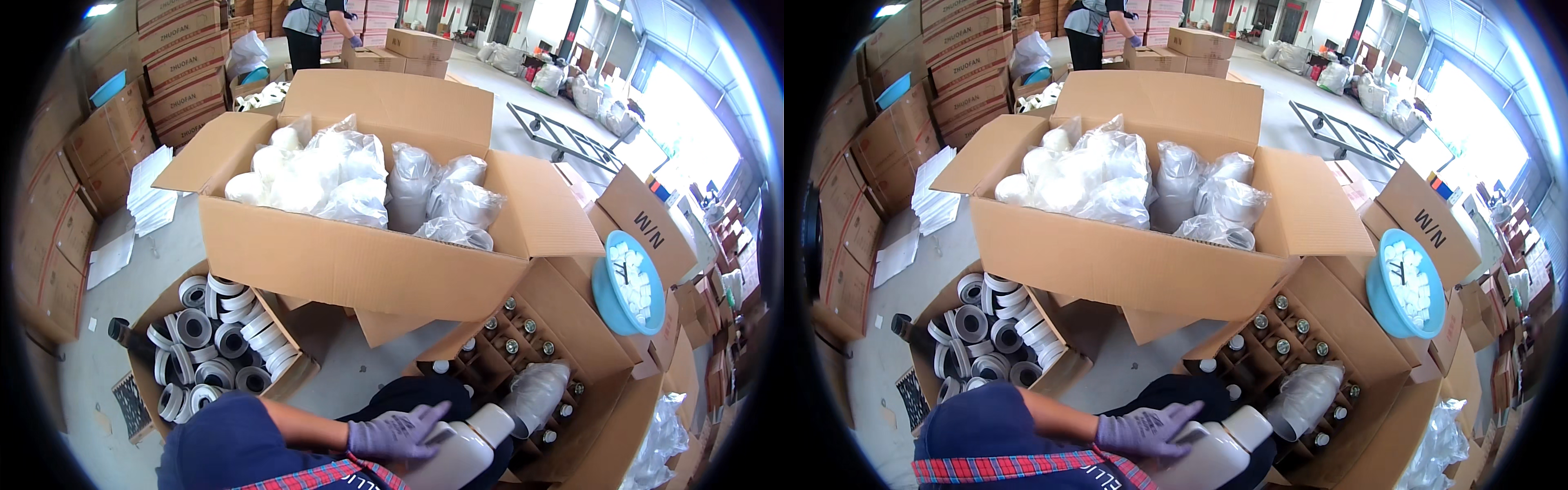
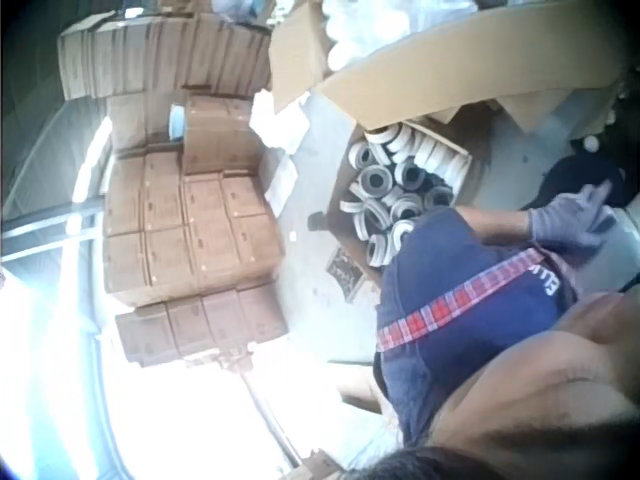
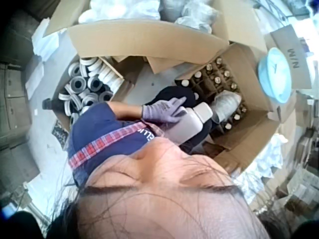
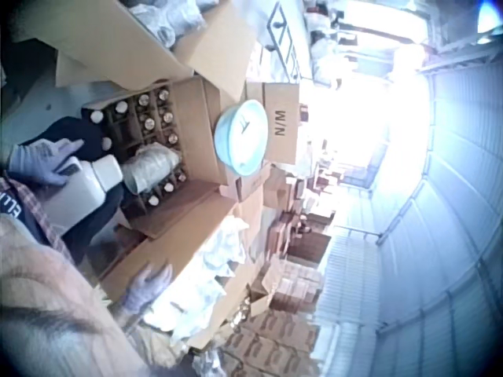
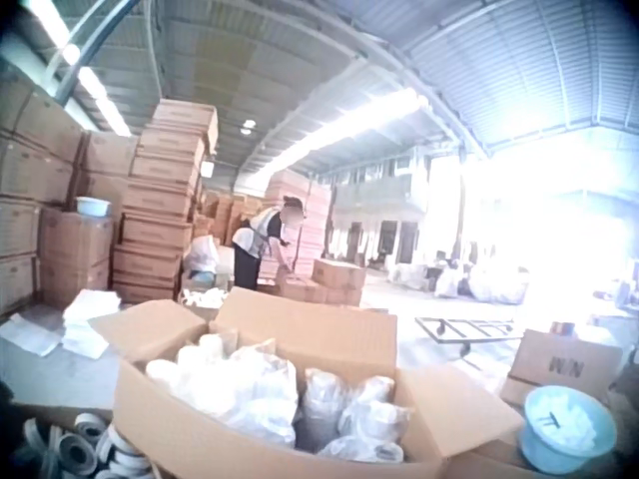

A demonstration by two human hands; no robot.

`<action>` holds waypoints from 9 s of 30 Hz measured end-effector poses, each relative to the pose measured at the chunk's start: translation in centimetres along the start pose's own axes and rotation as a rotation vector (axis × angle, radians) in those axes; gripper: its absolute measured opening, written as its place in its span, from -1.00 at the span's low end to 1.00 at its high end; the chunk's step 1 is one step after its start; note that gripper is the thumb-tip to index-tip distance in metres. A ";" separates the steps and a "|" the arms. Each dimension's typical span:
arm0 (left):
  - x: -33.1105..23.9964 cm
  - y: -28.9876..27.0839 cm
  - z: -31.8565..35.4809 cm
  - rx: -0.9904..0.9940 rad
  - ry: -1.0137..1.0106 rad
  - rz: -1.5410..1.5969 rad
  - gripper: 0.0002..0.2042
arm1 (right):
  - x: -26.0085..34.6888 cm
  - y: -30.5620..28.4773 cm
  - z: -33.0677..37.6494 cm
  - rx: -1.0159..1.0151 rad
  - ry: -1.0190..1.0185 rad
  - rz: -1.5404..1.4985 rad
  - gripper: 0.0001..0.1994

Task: The person assembles a white thermos by inserting a metal cap and a rubber seal into the opening, then placing the assembled unit into a plastic bag. The person repeats this process for multiple thermos units in a warehouse setting.

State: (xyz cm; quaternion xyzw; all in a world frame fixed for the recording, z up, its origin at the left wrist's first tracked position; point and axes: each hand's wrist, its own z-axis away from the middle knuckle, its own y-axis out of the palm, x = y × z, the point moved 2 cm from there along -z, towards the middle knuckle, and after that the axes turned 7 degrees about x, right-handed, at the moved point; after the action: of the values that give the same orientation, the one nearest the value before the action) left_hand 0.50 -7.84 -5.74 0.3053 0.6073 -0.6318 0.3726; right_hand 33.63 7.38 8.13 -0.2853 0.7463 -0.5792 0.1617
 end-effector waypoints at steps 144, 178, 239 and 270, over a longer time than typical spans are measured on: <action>10.7 -38.5 -5.8 -0.575 -0.045 0.424 -0.59 | 6.8 14.1 3.7 0.763 0.030 -0.815 -0.71; 15.3 -41.9 -9.0 -0.856 0.181 0.575 -0.84 | 46.7 22.9 -43.6 1.444 -0.988 0.151 -0.58; 6.9 -44.6 -5.0 0.117 -0.644 -0.580 -0.66 | 30.5 13.2 -38.9 -0.124 -0.875 -0.536 -0.51; 26.4 -44.8 -30.4 -0.484 -0.809 -1.354 -0.72 | 9.3 22.2 -5.5 0.100 -0.364 -0.655 -0.71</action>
State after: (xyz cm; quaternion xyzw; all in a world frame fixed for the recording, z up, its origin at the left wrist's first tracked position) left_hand -53.33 19.06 -6.01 -0.4666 0.5981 -0.6325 0.1564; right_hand 17.90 9.61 -10.76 -0.5987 0.5454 -0.5759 0.1116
